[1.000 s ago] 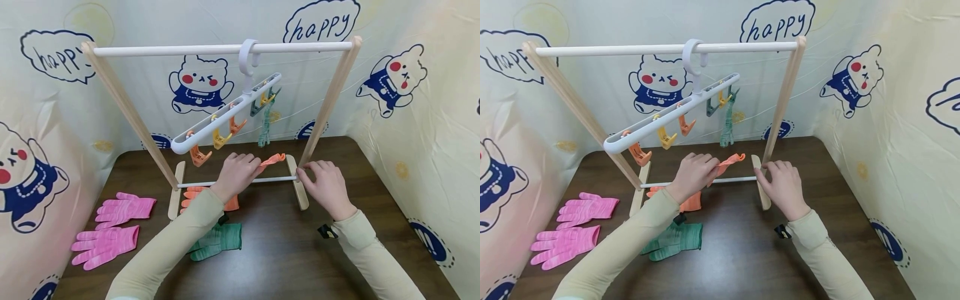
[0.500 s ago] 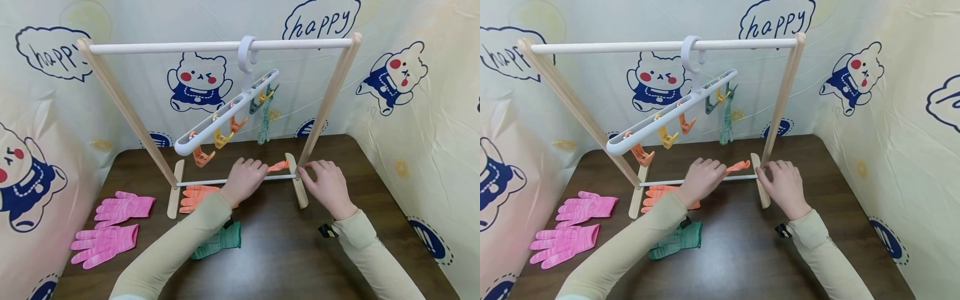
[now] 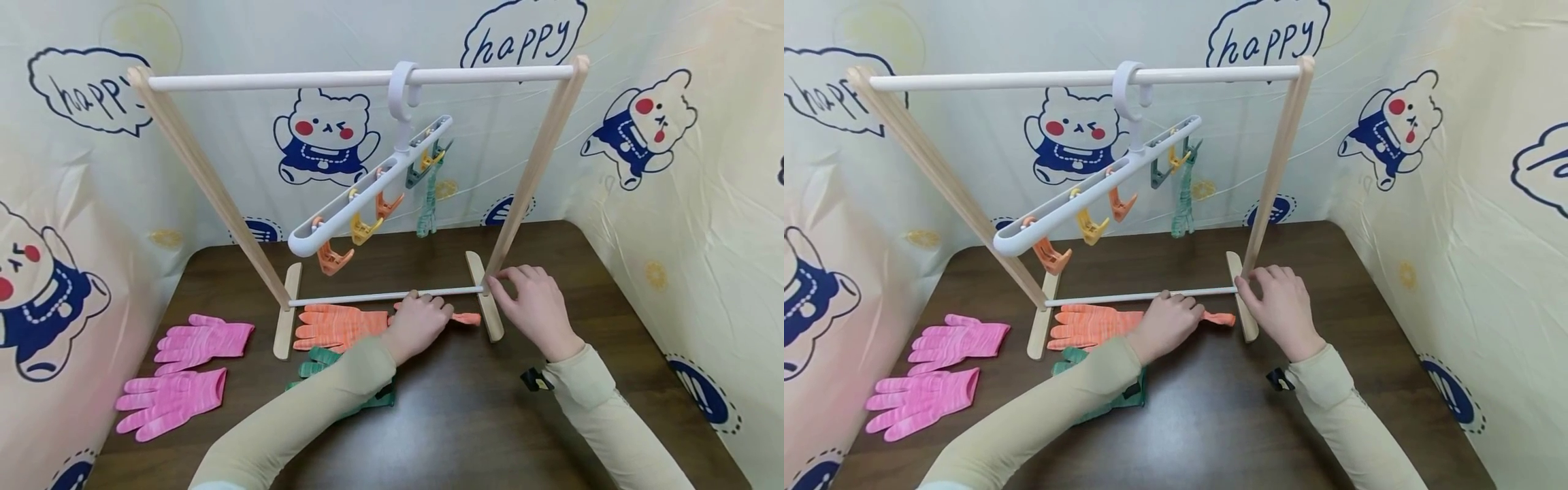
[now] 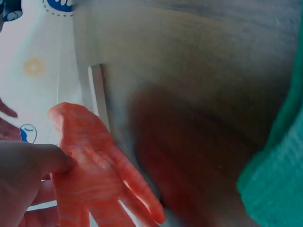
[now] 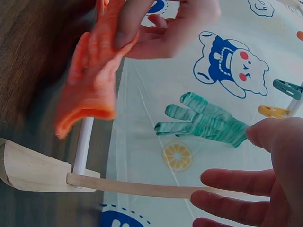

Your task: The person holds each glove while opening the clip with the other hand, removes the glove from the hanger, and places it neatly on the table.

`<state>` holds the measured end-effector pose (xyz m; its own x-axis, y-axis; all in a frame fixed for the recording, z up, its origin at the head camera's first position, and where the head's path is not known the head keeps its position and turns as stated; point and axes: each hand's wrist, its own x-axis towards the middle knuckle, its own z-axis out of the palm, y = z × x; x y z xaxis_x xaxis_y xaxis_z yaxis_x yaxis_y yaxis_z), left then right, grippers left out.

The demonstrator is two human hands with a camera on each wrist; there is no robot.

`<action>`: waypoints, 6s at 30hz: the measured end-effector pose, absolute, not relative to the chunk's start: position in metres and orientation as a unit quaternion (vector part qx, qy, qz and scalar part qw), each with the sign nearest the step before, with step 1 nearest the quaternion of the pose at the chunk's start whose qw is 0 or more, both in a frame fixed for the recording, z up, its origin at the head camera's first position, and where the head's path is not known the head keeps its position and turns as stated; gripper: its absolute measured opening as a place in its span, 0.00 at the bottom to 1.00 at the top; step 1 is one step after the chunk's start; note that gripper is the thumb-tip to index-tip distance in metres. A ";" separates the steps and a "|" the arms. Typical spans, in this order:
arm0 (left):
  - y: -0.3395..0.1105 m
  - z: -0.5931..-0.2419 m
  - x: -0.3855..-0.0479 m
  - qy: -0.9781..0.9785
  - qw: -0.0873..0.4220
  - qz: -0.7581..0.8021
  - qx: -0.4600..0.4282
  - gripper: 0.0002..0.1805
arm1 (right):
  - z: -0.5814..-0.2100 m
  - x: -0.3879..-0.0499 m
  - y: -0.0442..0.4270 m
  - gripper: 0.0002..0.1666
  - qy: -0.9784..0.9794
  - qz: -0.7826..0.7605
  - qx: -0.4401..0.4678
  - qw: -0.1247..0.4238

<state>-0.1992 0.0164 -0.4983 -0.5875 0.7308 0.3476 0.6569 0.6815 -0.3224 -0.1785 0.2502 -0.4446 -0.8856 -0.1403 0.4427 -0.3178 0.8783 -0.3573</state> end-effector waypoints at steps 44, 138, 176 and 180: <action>0.022 -0.497 -0.212 -0.940 -0.056 -0.007 -0.336 0.09 | -0.446 -0.180 0.257 0.24 -0.944 0.238 0.103 0.202; -0.015 -0.450 -0.290 -0.922 0.250 -0.197 -0.219 0.17 | -0.361 -0.255 0.187 0.20 -0.912 0.277 0.185 0.238; 0.022 -0.428 -0.317 -0.927 0.256 -0.231 -0.147 0.07 | -0.347 -0.272 0.171 0.24 -0.927 0.227 0.096 0.282; 0.021 -0.430 -0.314 -0.929 0.247 -0.231 -0.150 0.07 | -0.341 -0.281 0.166 0.27 -0.939 0.215 0.048 0.265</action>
<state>-0.3144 0.0212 -0.4295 -0.8331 0.1644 0.5281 0.3924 0.8486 0.3548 -0.2811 0.1662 -0.3410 -0.8553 0.0243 0.5176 -0.2038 0.9026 -0.3792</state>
